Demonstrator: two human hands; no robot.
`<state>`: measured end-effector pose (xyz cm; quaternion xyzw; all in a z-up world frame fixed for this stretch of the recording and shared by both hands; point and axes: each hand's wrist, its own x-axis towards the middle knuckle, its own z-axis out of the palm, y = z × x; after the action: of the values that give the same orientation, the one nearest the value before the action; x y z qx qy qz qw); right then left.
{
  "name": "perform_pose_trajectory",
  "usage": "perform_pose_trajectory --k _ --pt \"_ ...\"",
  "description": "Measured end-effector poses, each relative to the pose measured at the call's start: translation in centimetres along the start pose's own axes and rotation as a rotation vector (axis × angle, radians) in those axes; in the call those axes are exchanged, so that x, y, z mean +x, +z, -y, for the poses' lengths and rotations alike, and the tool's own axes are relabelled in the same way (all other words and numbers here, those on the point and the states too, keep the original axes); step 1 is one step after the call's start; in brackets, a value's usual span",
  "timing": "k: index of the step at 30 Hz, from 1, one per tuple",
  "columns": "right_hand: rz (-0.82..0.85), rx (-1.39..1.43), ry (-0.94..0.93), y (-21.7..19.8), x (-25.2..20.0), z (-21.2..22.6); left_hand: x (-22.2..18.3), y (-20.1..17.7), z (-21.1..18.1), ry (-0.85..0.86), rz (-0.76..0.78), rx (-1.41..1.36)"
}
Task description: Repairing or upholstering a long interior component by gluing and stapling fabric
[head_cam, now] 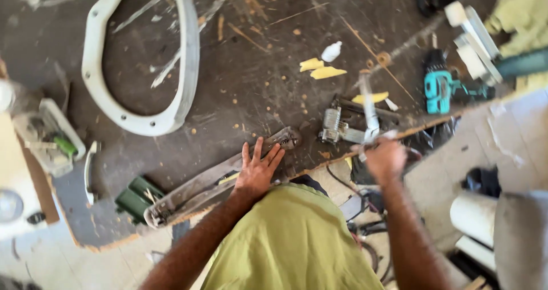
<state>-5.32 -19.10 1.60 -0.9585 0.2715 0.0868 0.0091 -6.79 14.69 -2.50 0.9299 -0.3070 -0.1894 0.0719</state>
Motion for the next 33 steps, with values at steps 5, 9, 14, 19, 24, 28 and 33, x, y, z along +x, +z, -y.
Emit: perform_pose_trajectory --k 5,9,14,19,24,28,33 --pt "0.068 0.001 -0.099 4.5 12.0 -5.1 0.4 2.6 -0.8 -0.031 -0.325 -0.017" --pt "-0.096 0.278 -0.346 -3.1 5.3 1.8 0.5 3.7 -1.4 -0.092 -0.421 -0.070" --pt "0.338 0.989 -0.920 9.6 -0.3 3.5 0.0 2.7 -2.6 -0.185 -0.593 -0.081" --pt "0.273 0.512 -1.021 7.9 -1.7 4.9 -0.8 8.0 -5.9 -0.373 -0.804 -0.149" --pt "0.242 0.384 -1.062 7.4 -0.6 5.2 2.1 8.8 -9.9 -0.801 -0.360 -0.480" --pt "0.138 0.374 -1.006 5.1 1.2 6.8 4.1 8.5 -9.6 -0.809 -0.297 -0.431" --pt "-0.187 0.711 -0.595 2.5 9.4 8.2 5.5 10.5 -9.1 -0.843 -0.079 -0.375"
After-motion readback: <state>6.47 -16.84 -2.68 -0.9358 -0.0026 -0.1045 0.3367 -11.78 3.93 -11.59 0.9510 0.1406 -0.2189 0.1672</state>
